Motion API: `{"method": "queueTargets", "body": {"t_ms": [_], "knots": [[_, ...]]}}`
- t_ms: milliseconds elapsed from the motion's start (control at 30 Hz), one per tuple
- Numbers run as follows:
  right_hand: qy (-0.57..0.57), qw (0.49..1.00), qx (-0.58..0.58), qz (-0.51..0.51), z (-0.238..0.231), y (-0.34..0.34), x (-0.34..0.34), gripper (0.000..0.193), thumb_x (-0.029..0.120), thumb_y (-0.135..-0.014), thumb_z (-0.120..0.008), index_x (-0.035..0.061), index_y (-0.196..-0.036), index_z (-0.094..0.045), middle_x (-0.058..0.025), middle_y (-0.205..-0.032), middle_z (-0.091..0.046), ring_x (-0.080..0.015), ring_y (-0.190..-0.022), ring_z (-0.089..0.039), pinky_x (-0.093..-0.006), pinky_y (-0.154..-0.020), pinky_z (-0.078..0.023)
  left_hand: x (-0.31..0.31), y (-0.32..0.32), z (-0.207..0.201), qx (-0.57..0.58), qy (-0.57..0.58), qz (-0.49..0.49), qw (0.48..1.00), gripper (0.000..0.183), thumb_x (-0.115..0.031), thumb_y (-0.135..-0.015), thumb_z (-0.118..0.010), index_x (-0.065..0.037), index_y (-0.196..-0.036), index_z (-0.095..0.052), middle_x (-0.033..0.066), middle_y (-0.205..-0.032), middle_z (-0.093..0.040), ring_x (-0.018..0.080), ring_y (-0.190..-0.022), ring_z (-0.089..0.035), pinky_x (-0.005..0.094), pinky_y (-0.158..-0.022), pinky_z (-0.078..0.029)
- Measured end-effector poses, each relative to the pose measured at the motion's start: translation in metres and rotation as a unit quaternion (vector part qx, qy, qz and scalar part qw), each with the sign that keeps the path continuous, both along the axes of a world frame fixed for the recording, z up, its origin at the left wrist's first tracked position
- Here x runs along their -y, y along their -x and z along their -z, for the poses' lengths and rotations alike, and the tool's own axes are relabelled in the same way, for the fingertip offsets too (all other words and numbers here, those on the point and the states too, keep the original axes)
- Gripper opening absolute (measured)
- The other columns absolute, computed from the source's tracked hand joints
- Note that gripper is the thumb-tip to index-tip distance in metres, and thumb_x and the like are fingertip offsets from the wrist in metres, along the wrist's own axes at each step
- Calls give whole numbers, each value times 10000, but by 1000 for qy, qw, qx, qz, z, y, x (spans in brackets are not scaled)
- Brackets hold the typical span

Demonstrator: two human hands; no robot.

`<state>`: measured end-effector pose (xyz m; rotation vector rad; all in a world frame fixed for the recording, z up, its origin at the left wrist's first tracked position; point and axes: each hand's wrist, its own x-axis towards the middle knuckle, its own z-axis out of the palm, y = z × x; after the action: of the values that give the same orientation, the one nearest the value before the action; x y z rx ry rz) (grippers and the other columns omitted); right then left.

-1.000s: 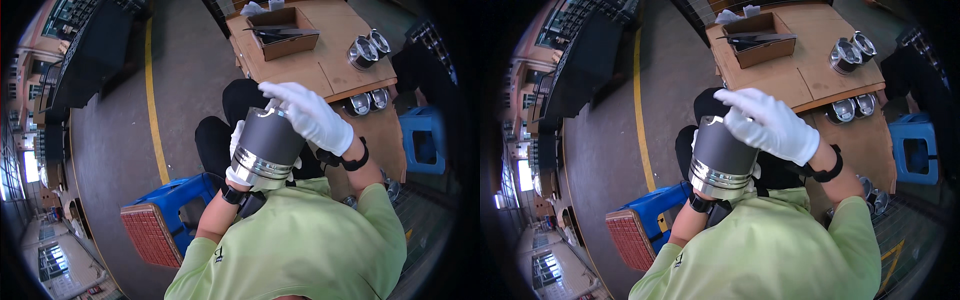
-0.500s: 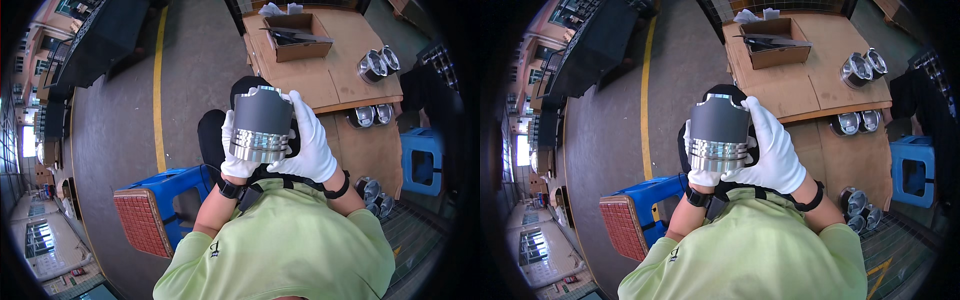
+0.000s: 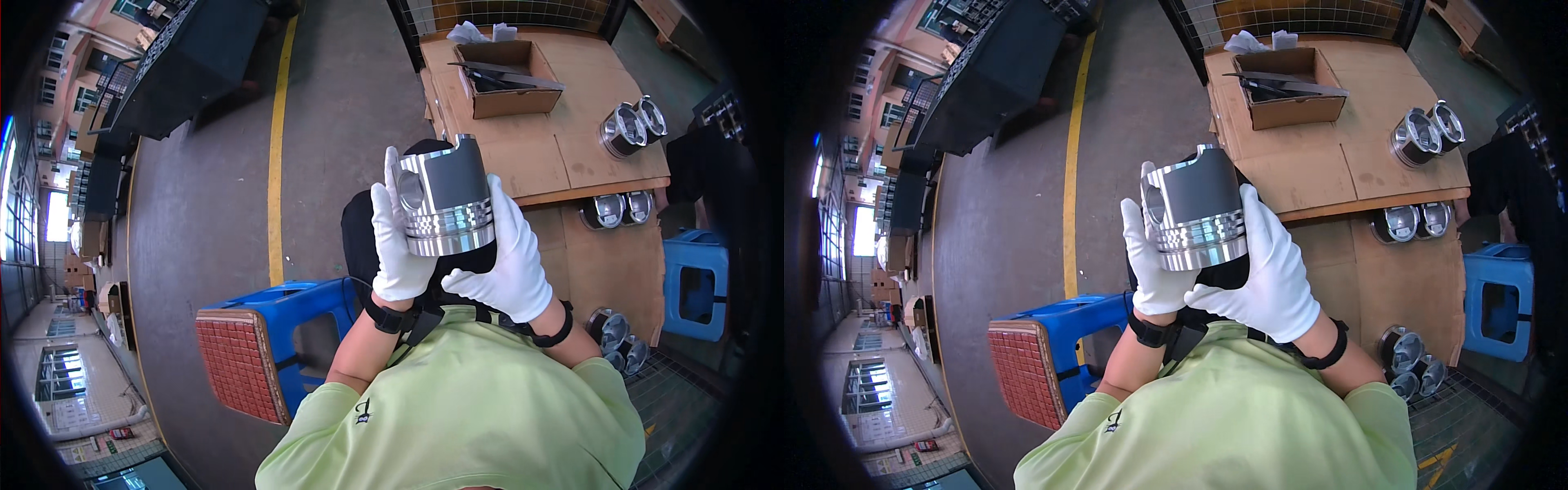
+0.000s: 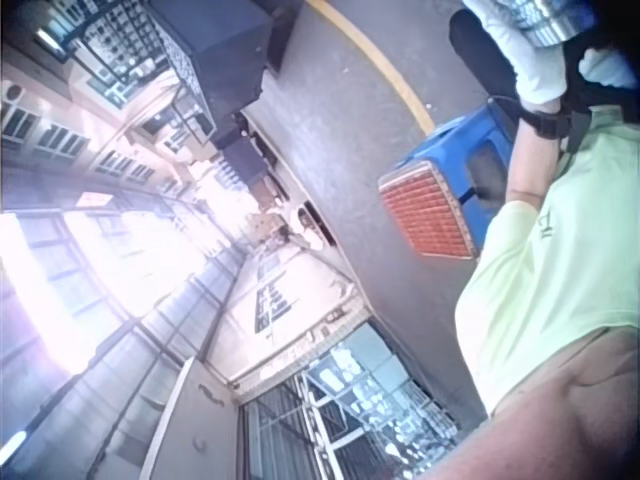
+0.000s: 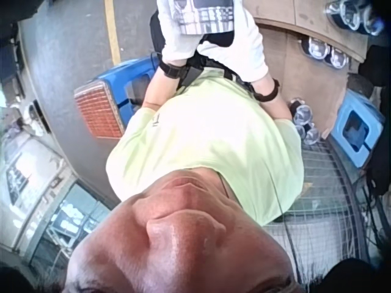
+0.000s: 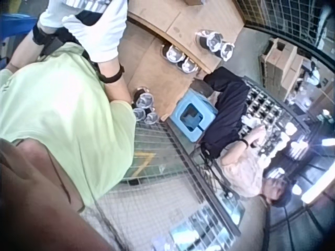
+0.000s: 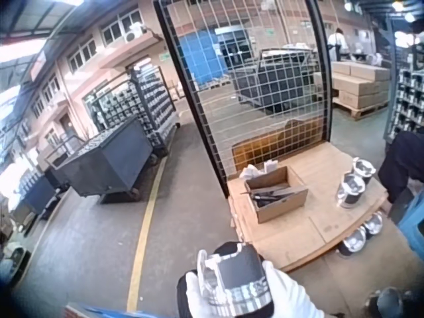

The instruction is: Inspecting large metal pistons and marking them with a tool on a fabrication floor.

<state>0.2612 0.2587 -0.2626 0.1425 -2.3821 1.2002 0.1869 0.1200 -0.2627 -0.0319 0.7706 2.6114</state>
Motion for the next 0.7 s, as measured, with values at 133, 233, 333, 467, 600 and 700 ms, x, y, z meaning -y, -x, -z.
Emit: {"method": "queueTargets", "body": {"t_ms": [133,233,333,467,600,700], "knots": [[117,992,45,-32,-10,7,-2,1187,527,-608,-876,-59,-1451,-280,-266,-1267,-541,-392,-1162,-571,-433,-958,-481,-6,-7,-10,-71,104,-35,991,690,-576,-991,-379,-245,-1558,-164,105,-1469,-406,275,-1317,-451,469,-1086,-404],[216,973,75,-41,7,8,-7,1092,414,-623,-904,-49,-1427,-326,-174,-1244,-580,-279,-1138,-596,-382,-957,-482,1,-17,-28,-260,411,-31,873,766,-534,-986,-437,-192,-1573,-82,139,-1453,-399,263,-1298,-453,432,-1092,-373],[570,795,141,-153,15,5,-10,940,252,-669,-907,-34,-1394,-382,-28,-1261,-548,-120,-1130,-536,-294,-990,-431,-2,-17,-35,-225,260,-17,939,854,-460,-951,-552,-130,-1569,-64,151,-1462,-382,255,-1290,-457,402,-1092,-358],[699,646,198,-234,29,-1,-16,1002,406,-688,-875,-39,-1414,-348,-80,-1358,-510,-208,-1242,-517,-377,-1070,-422,13,0,-24,-208,172,-2,963,742,-281,-962,-567,-69,-1544,-157,163,-1416,-453,262,-1233,-519,396,-1065,-393],[778,489,211,-334,41,-15,-11,897,519,-820,-711,84,-1487,-297,-118,-1454,-444,-290,-1304,-482,-471,-1086,-408,18,11,21,-64,31,166,984,894,-466,-868,-680,-97,-1532,-206,129,-1465,-427,285,-1307,-474,448,-1096,-390],[746,460,272,-397,40,-10,-7,1103,747,-741,-625,74,-1521,-232,-239,-1508,-332,-509,-1309,-401,-601,-1027,-406,0,-4,16,-23,-58,189,980,980,-657,-772,-682,-97,-1488,-316,117,-1447,-462,295,-1315,-469,478,-1080,-418]]}}
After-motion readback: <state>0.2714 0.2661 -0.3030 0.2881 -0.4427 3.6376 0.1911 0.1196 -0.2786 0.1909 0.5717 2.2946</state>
